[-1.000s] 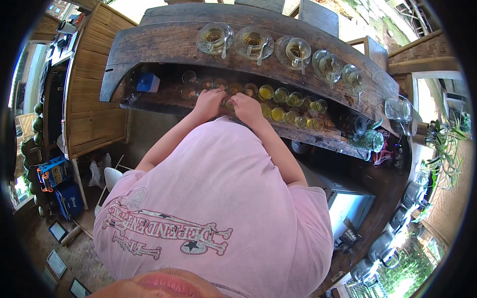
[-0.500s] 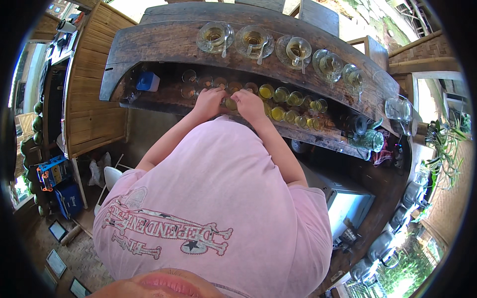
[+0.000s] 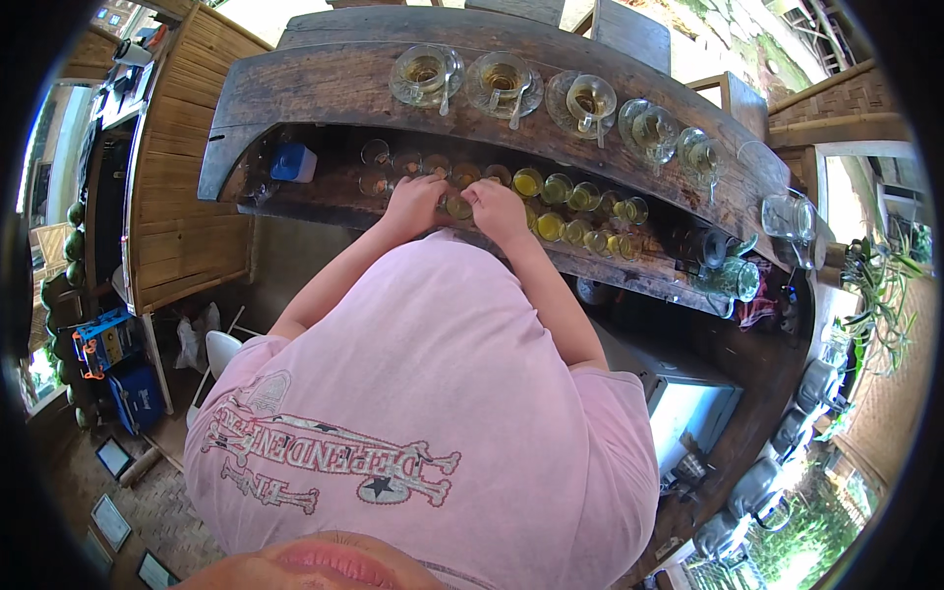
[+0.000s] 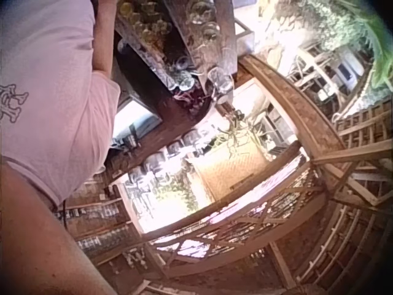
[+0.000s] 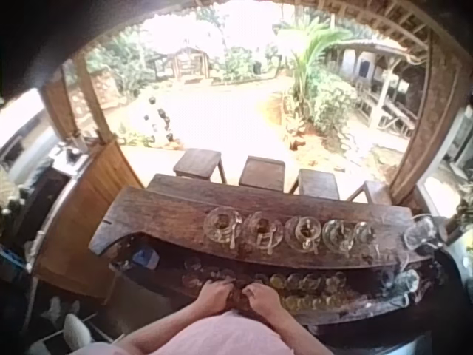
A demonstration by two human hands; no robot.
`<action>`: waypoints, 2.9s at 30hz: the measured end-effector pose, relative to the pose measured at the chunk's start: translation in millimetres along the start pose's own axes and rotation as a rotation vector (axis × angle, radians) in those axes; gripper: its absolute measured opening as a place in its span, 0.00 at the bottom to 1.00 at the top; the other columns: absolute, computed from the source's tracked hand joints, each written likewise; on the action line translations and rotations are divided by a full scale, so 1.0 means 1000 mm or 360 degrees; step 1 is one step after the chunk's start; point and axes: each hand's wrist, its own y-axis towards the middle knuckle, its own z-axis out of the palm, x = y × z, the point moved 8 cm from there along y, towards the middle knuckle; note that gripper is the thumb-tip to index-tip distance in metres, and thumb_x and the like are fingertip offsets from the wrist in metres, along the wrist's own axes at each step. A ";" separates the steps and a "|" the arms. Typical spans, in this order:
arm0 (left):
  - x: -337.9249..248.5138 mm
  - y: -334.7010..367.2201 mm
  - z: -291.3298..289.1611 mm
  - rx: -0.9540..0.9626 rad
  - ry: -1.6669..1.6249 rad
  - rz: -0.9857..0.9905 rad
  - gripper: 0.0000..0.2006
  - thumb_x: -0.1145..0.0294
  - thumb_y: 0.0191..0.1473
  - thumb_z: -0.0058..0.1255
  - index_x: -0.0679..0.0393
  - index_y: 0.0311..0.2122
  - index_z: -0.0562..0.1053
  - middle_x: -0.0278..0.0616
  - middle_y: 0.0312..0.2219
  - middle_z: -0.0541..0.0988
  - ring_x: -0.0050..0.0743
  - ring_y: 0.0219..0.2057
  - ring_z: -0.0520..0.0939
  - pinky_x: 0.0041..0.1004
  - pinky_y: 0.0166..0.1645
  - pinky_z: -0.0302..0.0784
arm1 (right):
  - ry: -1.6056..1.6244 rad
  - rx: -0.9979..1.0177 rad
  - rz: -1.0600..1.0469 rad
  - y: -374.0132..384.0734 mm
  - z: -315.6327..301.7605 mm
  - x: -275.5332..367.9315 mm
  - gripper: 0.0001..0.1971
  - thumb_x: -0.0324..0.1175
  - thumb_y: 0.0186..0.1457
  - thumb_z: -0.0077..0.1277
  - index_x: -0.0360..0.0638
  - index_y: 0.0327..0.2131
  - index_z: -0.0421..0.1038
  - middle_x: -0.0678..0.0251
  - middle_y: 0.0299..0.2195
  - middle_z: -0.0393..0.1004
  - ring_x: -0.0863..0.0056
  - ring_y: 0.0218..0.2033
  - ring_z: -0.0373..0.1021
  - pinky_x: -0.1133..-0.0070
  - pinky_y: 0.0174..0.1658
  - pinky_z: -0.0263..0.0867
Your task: The person prepares coffee by hand, pouring water from a pitcher into a vessel and handling small cups.
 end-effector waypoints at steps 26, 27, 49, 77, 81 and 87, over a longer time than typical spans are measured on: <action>-0.004 0.000 -0.002 -0.0040 0.0010 0.0034 0.25 0.53 0.40 0.76 0.50 0.44 0.82 0.36 0.36 0.83 0.44 0.43 0.86 0.45 0.46 0.74 | 0.0013 0.0091 -0.0045 -0.002 0.008 0.004 0.08 0.36 0.64 0.57 0.44 0.36 0.81 0.60 0.36 0.82 0.53 0.40 0.79 0.61 0.42 0.74; -0.003 0.000 -0.002 -0.0041 0.0013 0.0032 0.25 0.53 0.40 0.76 0.50 0.44 0.82 0.36 0.36 0.83 0.44 0.43 0.86 0.45 0.46 0.74 | 0.0060 0.0038 0.0007 -0.001 0.004 0.001 0.08 0.36 0.64 0.57 0.44 0.36 0.81 0.60 0.36 0.82 0.53 0.41 0.79 0.61 0.42 0.74; -0.012 0.008 -0.004 0.0051 0.0100 -0.0100 0.24 0.52 0.41 0.76 0.51 0.43 0.83 0.36 0.33 0.82 0.44 0.39 0.86 0.44 0.41 0.78 | -0.0022 0.0068 -0.0180 -0.005 -0.007 0.014 0.08 0.39 0.61 0.59 0.47 0.32 0.79 0.67 0.33 0.78 0.62 0.40 0.79 0.64 0.39 0.75; -0.048 -0.091 -0.007 -0.0318 0.0122 -0.0627 0.32 0.56 0.49 0.73 0.49 0.61 0.79 0.35 0.36 0.82 0.39 0.38 0.85 0.40 0.43 0.80 | 0.0335 -0.0137 -0.0554 -0.035 -0.085 0.034 0.05 0.34 0.61 0.64 0.44 0.34 0.81 0.64 0.31 0.81 0.60 0.35 0.78 0.66 0.38 0.74; -0.053 -0.108 0.010 -0.0175 -0.0052 -0.0518 0.29 0.56 0.51 0.71 0.49 0.59 0.80 0.35 0.35 0.81 0.39 0.38 0.85 0.40 0.44 0.80 | 0.0490 -0.0152 -0.0130 -0.069 -0.091 0.007 0.07 0.33 0.64 0.62 0.40 0.38 0.82 0.62 0.30 0.81 0.65 0.31 0.77 0.72 0.36 0.72; -0.033 -0.130 0.037 -0.0041 -0.0223 -0.0356 0.28 0.58 0.52 0.72 0.50 0.58 0.80 0.37 0.35 0.81 0.39 0.37 0.85 0.38 0.43 0.83 | 0.0488 -0.0370 0.0443 -0.141 -0.100 -0.018 0.08 0.33 0.66 0.61 0.37 0.40 0.82 0.66 0.29 0.81 0.77 0.26 0.73 0.78 0.34 0.69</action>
